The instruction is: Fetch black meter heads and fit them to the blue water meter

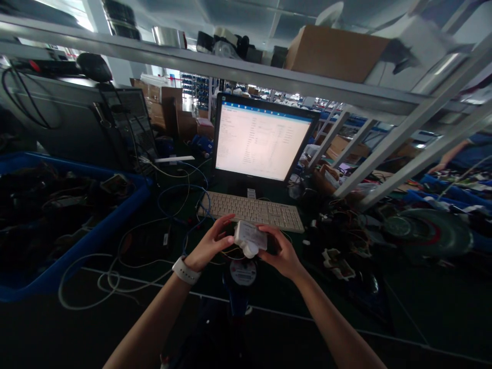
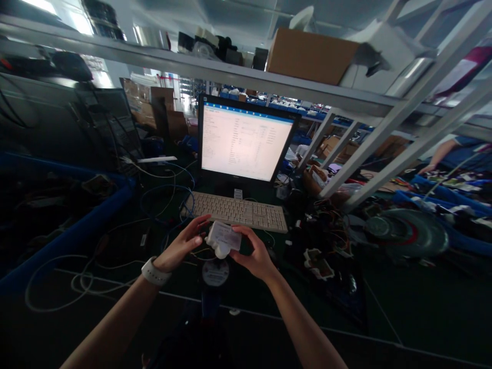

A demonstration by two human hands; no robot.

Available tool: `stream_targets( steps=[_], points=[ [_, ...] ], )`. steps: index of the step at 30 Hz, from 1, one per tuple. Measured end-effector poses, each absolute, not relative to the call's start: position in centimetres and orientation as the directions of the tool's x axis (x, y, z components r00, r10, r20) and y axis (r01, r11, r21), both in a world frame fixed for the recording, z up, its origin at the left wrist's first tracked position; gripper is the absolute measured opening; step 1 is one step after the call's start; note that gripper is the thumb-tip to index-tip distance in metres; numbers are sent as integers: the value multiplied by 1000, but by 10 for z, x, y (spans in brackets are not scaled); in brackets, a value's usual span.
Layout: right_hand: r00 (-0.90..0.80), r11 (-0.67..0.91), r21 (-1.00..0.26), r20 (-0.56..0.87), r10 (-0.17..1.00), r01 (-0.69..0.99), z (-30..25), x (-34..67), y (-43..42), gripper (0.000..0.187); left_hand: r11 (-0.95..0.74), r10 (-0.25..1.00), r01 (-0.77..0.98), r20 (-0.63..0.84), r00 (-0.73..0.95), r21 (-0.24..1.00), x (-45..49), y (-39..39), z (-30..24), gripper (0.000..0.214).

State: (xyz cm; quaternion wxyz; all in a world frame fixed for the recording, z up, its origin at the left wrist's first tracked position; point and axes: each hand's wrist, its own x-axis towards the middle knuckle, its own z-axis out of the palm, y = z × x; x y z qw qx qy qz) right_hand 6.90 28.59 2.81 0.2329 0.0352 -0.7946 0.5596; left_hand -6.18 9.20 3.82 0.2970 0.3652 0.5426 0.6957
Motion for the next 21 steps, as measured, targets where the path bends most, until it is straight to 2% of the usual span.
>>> stream_targets(
  steps=[5,9,14,18,21],
  points=[
    [-863,539,-754,496,94,-375,38,75,283,47,-149,799,121,192,-570,981,-49,102,42,57],
    [-863,611,-689,505,21,-389,36,72,279,42,-173,737,109,202,-645,979,-45,102,32,53],
    [-824,642,-655,563,62,-399,27,63,268,38,-195,667,88,198,-719,977,-41,103,21,53],
    [-781,610,-663,614,110,-435,17,59,265,41,-88,567,89,124,-814,992,-45,106,6,47],
    [-777,607,-657,621,99,-447,17,63,272,41,-56,532,186,186,-826,981,-55,113,-1,36]
  ],
)
